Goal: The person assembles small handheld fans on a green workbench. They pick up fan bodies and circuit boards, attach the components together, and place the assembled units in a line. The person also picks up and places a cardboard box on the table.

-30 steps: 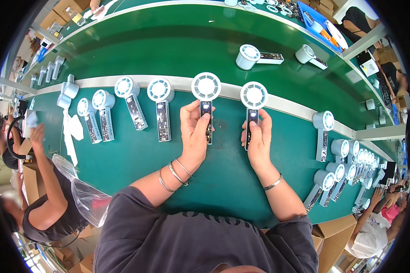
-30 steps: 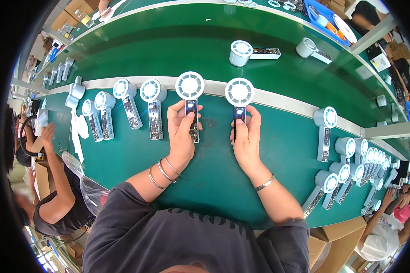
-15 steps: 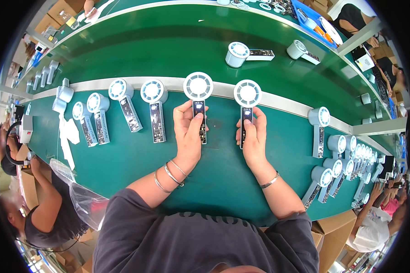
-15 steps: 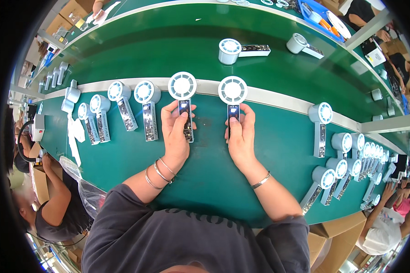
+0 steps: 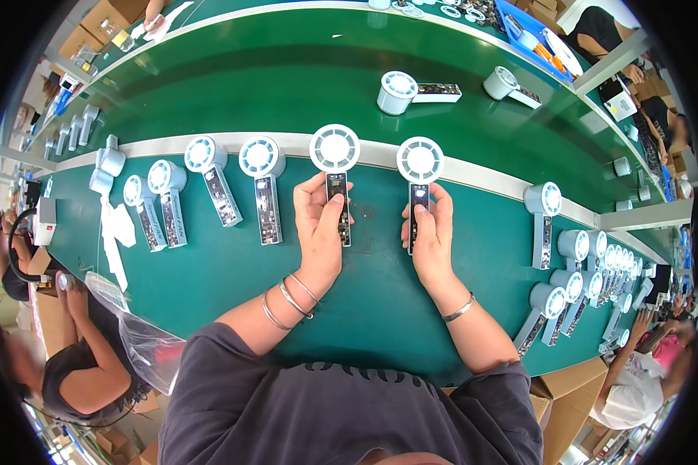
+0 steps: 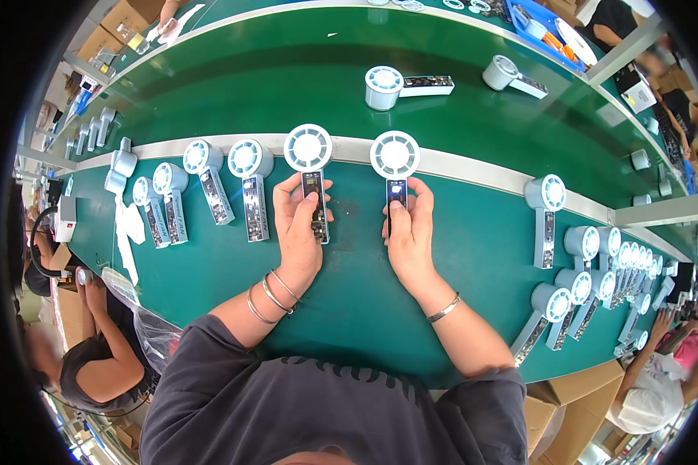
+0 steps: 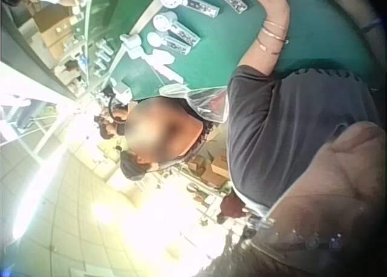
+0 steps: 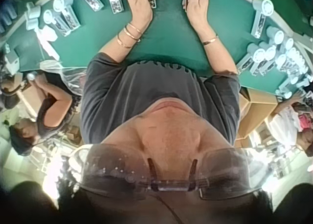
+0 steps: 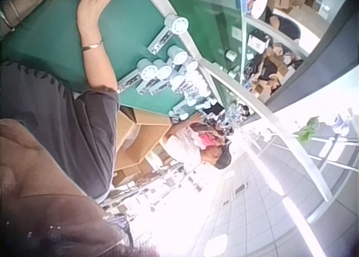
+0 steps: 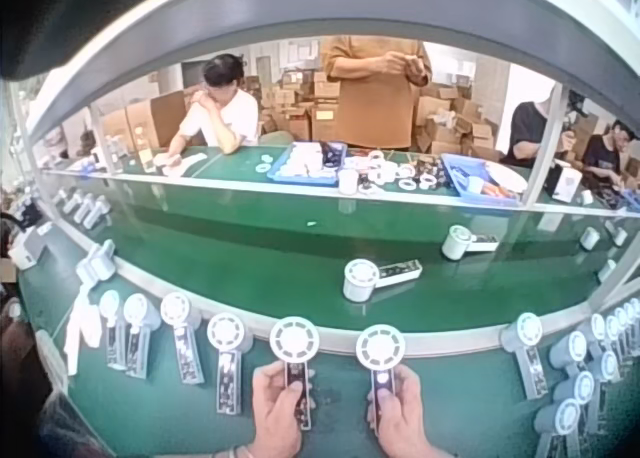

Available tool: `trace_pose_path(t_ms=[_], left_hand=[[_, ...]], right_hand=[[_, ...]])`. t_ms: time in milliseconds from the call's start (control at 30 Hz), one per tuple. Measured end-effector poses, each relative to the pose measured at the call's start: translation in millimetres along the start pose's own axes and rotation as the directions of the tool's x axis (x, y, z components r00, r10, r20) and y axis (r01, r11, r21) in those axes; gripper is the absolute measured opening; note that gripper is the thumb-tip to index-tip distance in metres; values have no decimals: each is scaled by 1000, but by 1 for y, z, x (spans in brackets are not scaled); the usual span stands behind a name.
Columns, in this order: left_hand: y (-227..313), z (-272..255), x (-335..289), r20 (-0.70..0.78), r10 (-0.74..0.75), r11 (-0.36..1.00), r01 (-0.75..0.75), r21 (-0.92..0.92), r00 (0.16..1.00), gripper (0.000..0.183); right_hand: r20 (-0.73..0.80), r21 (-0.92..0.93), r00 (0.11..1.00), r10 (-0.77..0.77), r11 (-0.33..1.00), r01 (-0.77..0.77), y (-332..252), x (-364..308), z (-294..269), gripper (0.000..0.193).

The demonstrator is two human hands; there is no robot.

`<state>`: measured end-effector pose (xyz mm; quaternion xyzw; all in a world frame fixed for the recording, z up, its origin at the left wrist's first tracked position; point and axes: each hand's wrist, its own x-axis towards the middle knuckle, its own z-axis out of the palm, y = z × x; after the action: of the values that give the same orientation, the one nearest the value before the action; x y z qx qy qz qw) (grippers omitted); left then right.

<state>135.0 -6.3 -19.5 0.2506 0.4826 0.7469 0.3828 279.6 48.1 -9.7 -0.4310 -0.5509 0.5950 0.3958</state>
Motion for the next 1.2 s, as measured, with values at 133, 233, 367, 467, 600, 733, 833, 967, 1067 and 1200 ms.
trace_pose_path(t_ms=[133,233,367,467,600,733,833,967,1067,1200], left_hand=[[0,0,0,-1,4,1000,-4,1,1000,31],[0,1,0,-4,9,1000,-9,3,1000,31],[0,0,-1,5,5,1000,-5,26,1000,29],[1,0,-2,1,1,1000,-1,26,1000,29],[3,2,-2,-4,2,999,-2,35,1000,29],[1,1,-2,21,13,999,-14,40,1000,28],[-1,1,-1,35,10,999,-12,39,999,29],[-2,-1,-1,51,0,1000,-1,28,999,30],[0,2,-1,39,28,999,-29,34,999,29],[-2,2,-1,60,48,998,-50,31,997,30]], right_hand=[[1,10,1000,21,1000,-21,0,0,0,36],[3,4,1000,23,1000,-23,0,0,-1,36],[0,8,1000,23,1000,-23,-1,0,0,37],[-5,37,1000,25,999,-24,-1,0,0,39],[-4,45,1000,6,999,-6,1,-1,1,38],[0,23,1000,-20,1000,20,2,-1,1,37],[-1,34,1000,-6,999,6,3,0,0,37],[2,42,1000,-15,999,15,2,1,0,36],[5,27,999,-44,999,43,4,-1,0,36],[21,-1,998,-53,999,53,5,-1,-1,36]])
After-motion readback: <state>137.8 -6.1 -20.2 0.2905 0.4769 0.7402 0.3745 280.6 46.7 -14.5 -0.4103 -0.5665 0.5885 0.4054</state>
